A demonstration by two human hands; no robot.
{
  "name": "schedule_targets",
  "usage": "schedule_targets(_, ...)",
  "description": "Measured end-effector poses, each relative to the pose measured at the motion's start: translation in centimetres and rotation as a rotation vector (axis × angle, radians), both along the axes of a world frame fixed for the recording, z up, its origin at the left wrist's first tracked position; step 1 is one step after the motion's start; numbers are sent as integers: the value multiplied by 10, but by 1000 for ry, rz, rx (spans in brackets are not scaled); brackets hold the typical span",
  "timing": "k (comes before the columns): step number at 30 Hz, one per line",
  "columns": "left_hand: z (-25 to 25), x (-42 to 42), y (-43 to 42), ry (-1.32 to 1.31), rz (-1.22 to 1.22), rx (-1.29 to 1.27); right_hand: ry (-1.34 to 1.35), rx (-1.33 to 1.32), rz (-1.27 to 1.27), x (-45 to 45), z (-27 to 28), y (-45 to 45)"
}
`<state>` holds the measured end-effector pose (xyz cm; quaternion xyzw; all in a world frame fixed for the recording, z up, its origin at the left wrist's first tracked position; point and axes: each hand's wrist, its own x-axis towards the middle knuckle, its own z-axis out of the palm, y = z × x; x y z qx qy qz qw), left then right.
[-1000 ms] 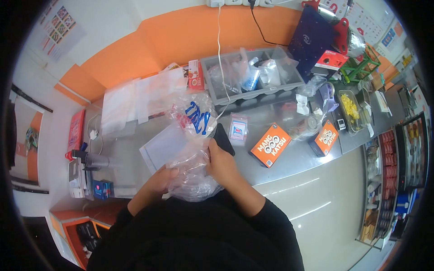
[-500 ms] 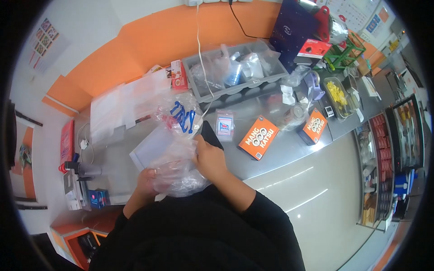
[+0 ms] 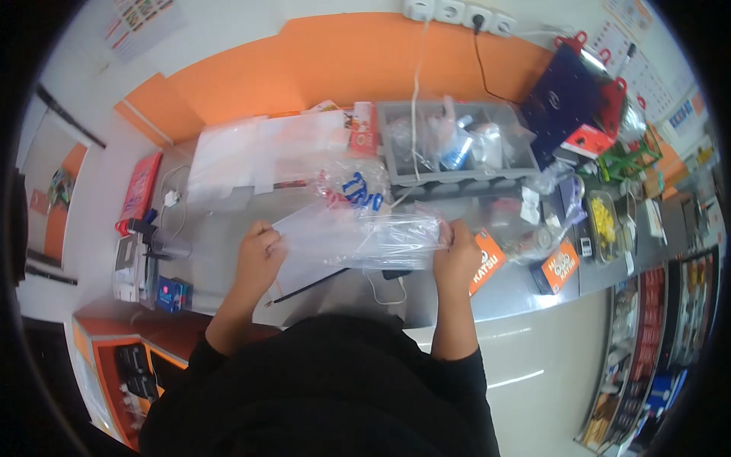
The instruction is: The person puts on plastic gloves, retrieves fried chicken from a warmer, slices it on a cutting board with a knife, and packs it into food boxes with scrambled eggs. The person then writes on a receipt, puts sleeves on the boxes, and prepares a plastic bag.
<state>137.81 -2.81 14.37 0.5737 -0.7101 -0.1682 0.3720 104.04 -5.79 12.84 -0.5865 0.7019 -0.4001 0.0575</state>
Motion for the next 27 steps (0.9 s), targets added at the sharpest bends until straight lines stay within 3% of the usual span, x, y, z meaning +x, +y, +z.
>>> schedule_targets(1, -15, 3, -7, -5, 22, -8, -5, -8, 22, 9, 3, 1)
schedule_targets(3, -33, 3, -18, 717, 250, 172, -378, 129, 318, 29, 9, 6)
schedule_targets(4, -35, 1, -22, 716, 265, 166, -314, 267, 404, 33, 17, 12)
schedule_targets(6, -28, -8, -30, 1261, 266, 494, -211, 343, 484, 38, -5, 10)
schedule_targets(7, -27, -9, -33, 1264, 273, 484, -107, 414, 544, 37, -25, 6)
schedule_targets(9, -25, -12, -37, 804, 322, 654, 3, 251, 511, 29, -57, -6)
schedule_targets(10, -25, -12, -33, 807, 322, 651, -450, 290, 259, 25, -58, -13)
schedule_targets(11, -28, -12, -24, 406, 261, 519, -894, 316, -12, 22, -58, -19)
schedule_targets(12, -32, -12, -16, 8, 194, 378, -892, 314, -13, 15, -64, -21)
schedule_targets(14, -76, -4, -12, -19, 151, 321, -1274, 102, 103, 6, -74, -21)
schedule_targets(16, -90, 0, -15, -49, 112, 263, -1336, 40, 140, 23, -67, -16)
schedule_targets(17, -88, 1, -20, 74, 235, 264, -1394, -22, 177, 31, -62, -13)
schedule_targets(18, -86, 2, -24, 198, 360, 264, -1394, -17, 176, 32, -57, -9)
schedule_targets(19, -85, 3, -25, 198, 362, 269, -1085, 112, 353, 33, -53, -4)
schedule_targets(20, -82, 5, -27, 728, 412, 411, -767, 231, 515, 33, -51, -1)
schedule_targets(21, -81, 7, -28, 1261, 443, 540, -768, 233, 514, 32, -54, -2)
schedule_targets(23, -120, 43, -23, 1270, 319, 526, -190, 349, 603, 26, -62, -1)
schedule_targets(24, -122, 47, -22, 1282, 193, 510, -223, 378, 362, 38, -37, 1)
schedule_targets(25, -126, 43, -19, 1280, 179, 524, -224, 378, 343, 39, -41, 1)
schedule_targets(27, -94, 25, -9, 844, 382, 616, -344, 101, 127, 37, -63, -3)
